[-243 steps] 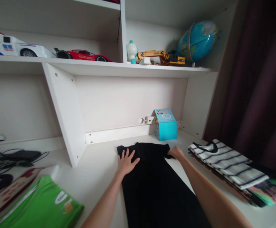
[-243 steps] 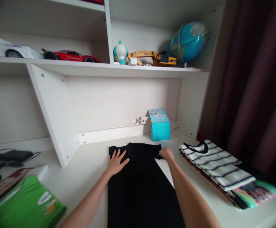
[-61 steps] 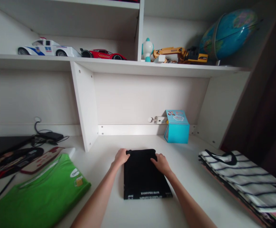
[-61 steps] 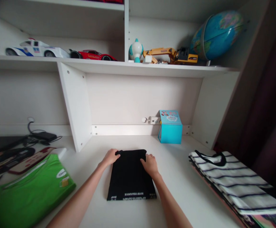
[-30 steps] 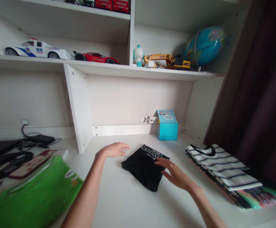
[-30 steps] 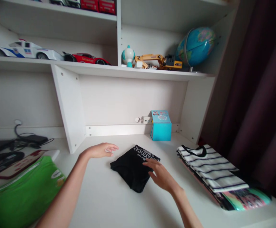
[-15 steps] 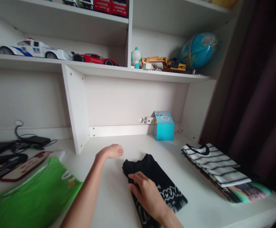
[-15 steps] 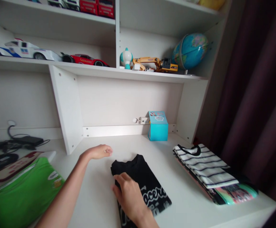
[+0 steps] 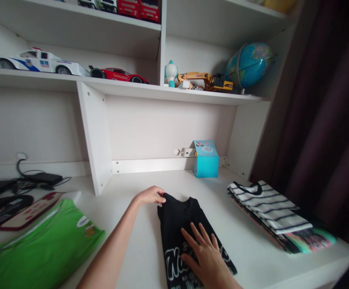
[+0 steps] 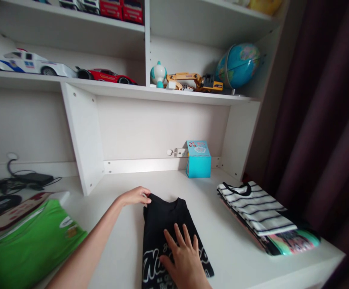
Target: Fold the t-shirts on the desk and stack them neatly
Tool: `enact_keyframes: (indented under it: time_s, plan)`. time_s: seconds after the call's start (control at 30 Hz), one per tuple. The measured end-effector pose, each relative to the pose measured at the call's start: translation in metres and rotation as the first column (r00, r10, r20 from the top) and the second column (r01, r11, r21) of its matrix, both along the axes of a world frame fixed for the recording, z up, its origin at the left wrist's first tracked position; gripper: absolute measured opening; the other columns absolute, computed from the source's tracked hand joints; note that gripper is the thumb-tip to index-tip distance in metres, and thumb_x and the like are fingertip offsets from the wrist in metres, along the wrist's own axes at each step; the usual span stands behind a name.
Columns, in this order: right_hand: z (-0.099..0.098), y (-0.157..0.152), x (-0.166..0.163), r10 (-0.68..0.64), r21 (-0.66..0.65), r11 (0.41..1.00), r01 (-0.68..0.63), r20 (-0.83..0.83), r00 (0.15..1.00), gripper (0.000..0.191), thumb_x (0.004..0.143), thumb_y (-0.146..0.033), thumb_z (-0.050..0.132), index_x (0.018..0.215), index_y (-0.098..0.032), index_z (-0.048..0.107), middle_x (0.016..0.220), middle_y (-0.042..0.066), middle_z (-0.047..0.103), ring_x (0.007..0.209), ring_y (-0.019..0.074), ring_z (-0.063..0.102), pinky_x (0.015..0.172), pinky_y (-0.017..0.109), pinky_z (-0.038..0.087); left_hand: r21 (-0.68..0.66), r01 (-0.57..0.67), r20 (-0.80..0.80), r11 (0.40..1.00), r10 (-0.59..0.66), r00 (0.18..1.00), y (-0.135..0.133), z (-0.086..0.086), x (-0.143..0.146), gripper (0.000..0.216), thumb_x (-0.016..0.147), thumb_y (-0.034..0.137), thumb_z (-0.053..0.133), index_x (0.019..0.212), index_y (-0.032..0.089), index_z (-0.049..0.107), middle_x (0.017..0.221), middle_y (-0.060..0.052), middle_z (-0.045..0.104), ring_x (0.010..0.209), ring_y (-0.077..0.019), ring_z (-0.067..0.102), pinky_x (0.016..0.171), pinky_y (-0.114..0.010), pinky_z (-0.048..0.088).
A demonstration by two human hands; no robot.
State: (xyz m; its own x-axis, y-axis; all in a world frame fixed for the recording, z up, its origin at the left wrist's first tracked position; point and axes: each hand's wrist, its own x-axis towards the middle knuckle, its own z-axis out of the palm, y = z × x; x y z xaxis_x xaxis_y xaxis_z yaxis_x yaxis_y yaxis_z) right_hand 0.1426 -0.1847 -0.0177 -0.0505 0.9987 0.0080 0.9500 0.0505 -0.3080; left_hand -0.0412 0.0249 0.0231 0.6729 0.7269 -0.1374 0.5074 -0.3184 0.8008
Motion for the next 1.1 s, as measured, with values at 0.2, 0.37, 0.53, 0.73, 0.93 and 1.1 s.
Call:
enact_keyframes:
  time_s: [0.2,0.37,0.53,0.73,0.93,1.1]
  plan:
    - [0.001,-0.001,0.012,0.042,0.043,0.998,-0.040,-0.050,0.998,0.058,0.079,-0.055,0.044,0.133,-0.038,0.030,0.143,0.003,0.023,0.131,0.0327,0.015,0.100,0.059,0.021,0.017,-0.163,-0.193,0.986,0.163,0.968,0.008,-0.016,-0.008,0.010,0.052,0.012,0.055,0.060,0.017,0.058,0.049,0.004,0.054,0.059,-0.0148,0.057,0.055,-0.023,0.042]
    - [-0.001,0.004,0.015,-0.088,0.209,0.974,0.090,-0.020,0.996,0.058,0.085,-0.052,0.036,0.137,-0.034,0.021,0.146,0.002,0.013,0.133,0.0287,0.006,0.102,0.057,0.018,-0.013,-0.211,-0.288,0.977,0.198,0.937,0.006,-0.021,-0.008,0.007,0.059,0.014,0.054,0.062,0.017,0.059,0.050,0.002,0.058,0.060,-0.0159,0.061,0.055,-0.023,0.044]
    - [-0.007,0.004,0.019,0.031,0.071,0.997,-0.031,-0.009,0.999,0.058,0.085,-0.059,0.028,0.137,-0.034,0.025,0.145,0.001,0.019,0.133,0.0286,0.011,0.102,0.057,0.020,-0.069,-0.230,-0.322,0.971,0.196,0.926,-0.018,-0.010,0.001,0.026,0.079,0.031,0.042,0.060,0.015,0.053,0.052,-0.006,0.061,0.057,-0.0182,0.063,0.055,-0.027,0.048]
    - [-0.002,0.009,0.050,-0.252,0.149,0.959,0.240,0.069,0.965,0.047,0.089,-0.039,0.034,0.123,-0.010,0.047,0.121,0.018,0.052,0.110,0.0295,0.050,0.085,0.039,0.043,0.245,-0.230,-0.290,0.942,0.297,0.909,-0.076,-0.006,0.008,0.028,0.081,0.036,0.042,0.075,0.015,0.059,0.068,-0.011,0.067,0.070,-0.0245,0.064,0.066,-0.032,0.047]
    - [-0.015,0.017,0.068,-0.204,0.125,0.970,0.210,-0.058,0.977,0.020,0.083,-0.028,0.042,0.096,-0.016,0.052,0.090,0.010,0.064,0.087,0.0246,0.060,0.072,0.032,0.043,0.303,-0.278,-0.157,0.912,0.335,0.929,-0.134,-0.017,0.021,0.061,0.076,0.026,0.048,0.133,0.008,0.033,0.123,-0.020,0.052,0.115,-0.0301,0.047,0.092,-0.034,0.035]
    - [-0.010,0.014,0.081,-0.124,0.166,0.972,0.169,-0.250,0.960,0.011,0.079,-0.023,0.039,0.087,-0.021,0.046,0.085,0.006,0.063,0.081,0.0205,0.061,0.071,0.028,0.041,0.099,-0.277,0.015,0.956,0.277,0.961,-0.155,-0.020,0.029,0.049,0.077,0.024,0.045,0.126,0.017,0.044,0.128,-0.012,0.047,0.108,-0.0231,0.051,0.093,-0.031,0.037]
